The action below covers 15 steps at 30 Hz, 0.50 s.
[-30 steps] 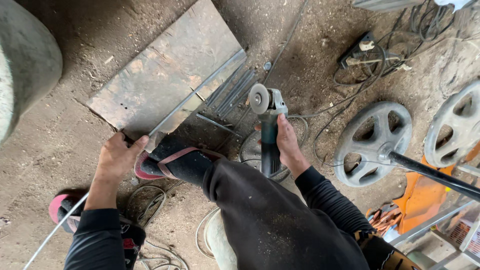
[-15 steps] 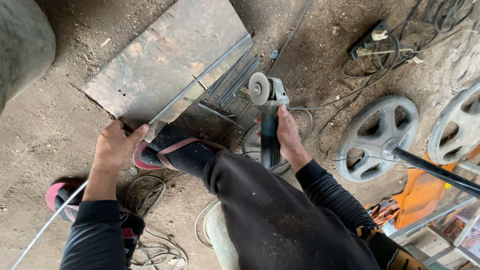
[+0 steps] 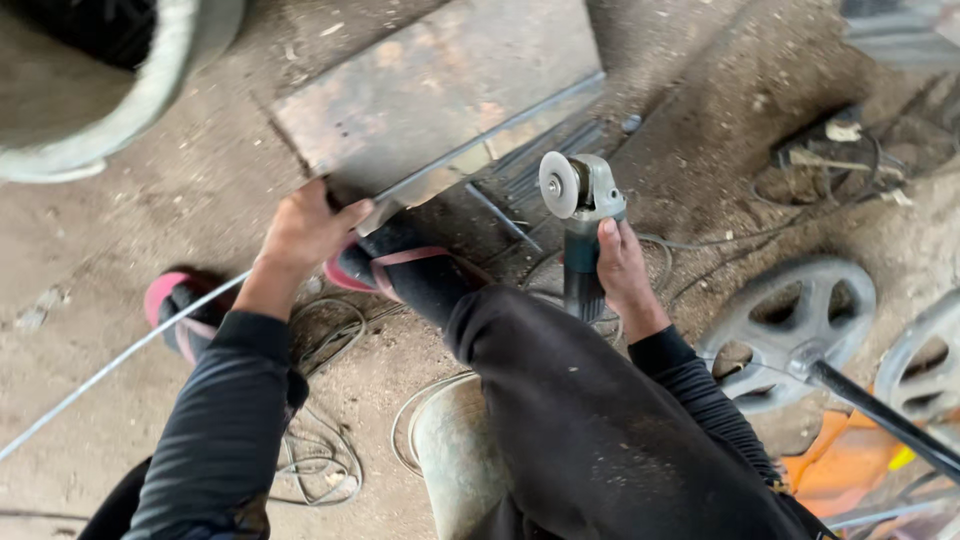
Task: The person uses an angle grinder to cut a long metal rod into shorter segments. They hold the rod against a metal plate on the floor and repeatedly cut it, producing sparks. The cut pieces are placed into a nearby bucket.
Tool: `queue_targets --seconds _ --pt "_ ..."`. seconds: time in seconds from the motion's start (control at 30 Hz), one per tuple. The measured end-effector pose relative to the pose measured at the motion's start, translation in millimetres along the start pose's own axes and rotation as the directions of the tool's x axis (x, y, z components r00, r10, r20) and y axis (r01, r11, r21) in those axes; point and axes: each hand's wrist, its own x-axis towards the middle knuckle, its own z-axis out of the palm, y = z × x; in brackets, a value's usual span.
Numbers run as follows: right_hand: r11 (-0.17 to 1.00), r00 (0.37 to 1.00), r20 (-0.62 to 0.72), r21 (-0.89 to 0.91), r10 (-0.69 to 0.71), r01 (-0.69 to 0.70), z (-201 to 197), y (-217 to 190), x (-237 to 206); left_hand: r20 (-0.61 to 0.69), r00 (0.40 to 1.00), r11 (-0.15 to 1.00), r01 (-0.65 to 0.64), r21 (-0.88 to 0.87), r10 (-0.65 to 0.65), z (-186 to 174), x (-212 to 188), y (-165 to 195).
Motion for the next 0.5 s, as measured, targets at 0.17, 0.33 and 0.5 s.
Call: queue_targets --seconds 0.17,0.33,0.5 --pt "0.959 0.997 0.054 -0.272 -0.062 0.075 28.3 -19.2 22.6 0.074 0.995 0.995 0.078 -0.065 -0.073 -12.5 -7.2 13.3" --pt "0.870 0.986 0.075 -0.465 -0.149 0.167 50.5 -40.7 33.5 0.060 0.998 0.999 0.030 -0.043 -0.027 -15.5 -2.2 4.9" --pt "0.833 0.988 0.064 -0.531 -0.141 0.153 65.5 -50.1 34.2 0.038 0.999 1.000 -0.017 -0.012 0.017 -10.3 3.0 -8.2"
